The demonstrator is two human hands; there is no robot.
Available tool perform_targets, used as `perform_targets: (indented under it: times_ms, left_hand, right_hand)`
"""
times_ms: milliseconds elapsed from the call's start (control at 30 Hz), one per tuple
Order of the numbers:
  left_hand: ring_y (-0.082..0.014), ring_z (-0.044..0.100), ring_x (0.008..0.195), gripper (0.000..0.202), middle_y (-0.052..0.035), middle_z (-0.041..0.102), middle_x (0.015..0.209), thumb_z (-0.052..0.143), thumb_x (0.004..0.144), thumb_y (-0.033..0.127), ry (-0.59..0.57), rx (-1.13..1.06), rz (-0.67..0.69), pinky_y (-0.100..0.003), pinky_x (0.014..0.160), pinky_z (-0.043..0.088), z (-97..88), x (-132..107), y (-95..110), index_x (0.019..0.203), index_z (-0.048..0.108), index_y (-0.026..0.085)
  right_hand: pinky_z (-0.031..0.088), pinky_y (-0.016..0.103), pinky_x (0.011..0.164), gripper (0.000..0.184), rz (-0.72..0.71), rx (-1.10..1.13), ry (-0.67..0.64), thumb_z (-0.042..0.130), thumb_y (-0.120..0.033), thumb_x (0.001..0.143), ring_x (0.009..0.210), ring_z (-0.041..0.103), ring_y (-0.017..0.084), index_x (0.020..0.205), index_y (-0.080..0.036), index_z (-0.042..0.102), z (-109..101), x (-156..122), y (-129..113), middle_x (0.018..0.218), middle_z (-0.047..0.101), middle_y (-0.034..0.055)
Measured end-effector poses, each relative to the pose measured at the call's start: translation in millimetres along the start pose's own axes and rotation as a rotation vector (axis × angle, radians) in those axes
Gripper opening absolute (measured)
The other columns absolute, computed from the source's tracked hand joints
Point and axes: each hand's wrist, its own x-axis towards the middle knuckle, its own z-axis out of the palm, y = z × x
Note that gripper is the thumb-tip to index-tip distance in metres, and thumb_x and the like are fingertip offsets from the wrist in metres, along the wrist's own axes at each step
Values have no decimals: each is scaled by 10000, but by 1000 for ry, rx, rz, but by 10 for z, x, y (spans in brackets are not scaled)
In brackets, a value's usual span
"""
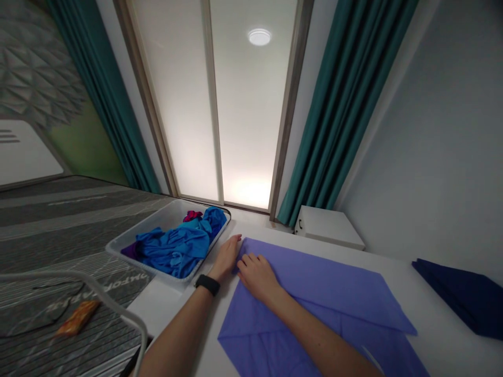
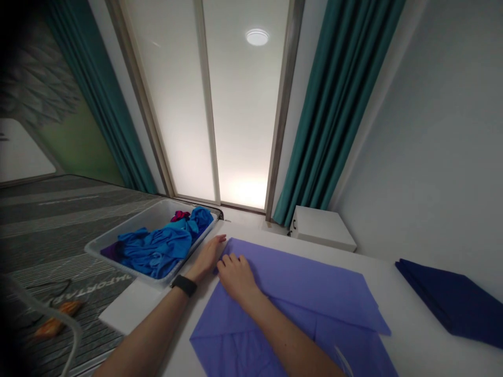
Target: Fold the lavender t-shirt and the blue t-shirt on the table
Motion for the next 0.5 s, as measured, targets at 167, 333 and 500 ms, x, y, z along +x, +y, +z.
perform_targets:
  times_ms: [167, 333, 500]
  left_hand:
    - [-233, 615, 1105, 517, -134, 686, 1129, 219, 980, 395, 81, -70, -33, -383, 1008, 430, -13, 14, 5, 1187, 610, 128]
    - [-222, 655, 954, 471, -98, 713, 969, 290, 942, 401, 104, -99, -50, -346, 884, 486, -10, 33, -15, 1149, 616, 131]
    - [-209, 659, 869, 393, -87, 723, 902, 384, 892, 340, 86, -116, -62, -320, 820, 500, 0, 57, -32, 1123, 620, 126]
  right_hand:
    - [415, 297, 736, 165, 204, 203, 73, 422, -214, 949, 886, 601, 208, 941, -211, 587, 19, 44, 122, 953, 670, 70]
    - [379, 255, 630, 205, 535, 791, 357, 398, -322, 886, 664, 558, 162, 763, -219, 526, 103, 140, 478, 707, 604, -8]
    - [364, 253, 605, 236, 669, 1085, 546, 444, -428, 783, 649, 482, 159, 687, -220, 499, 176, 138, 742, 635, 518, -30]
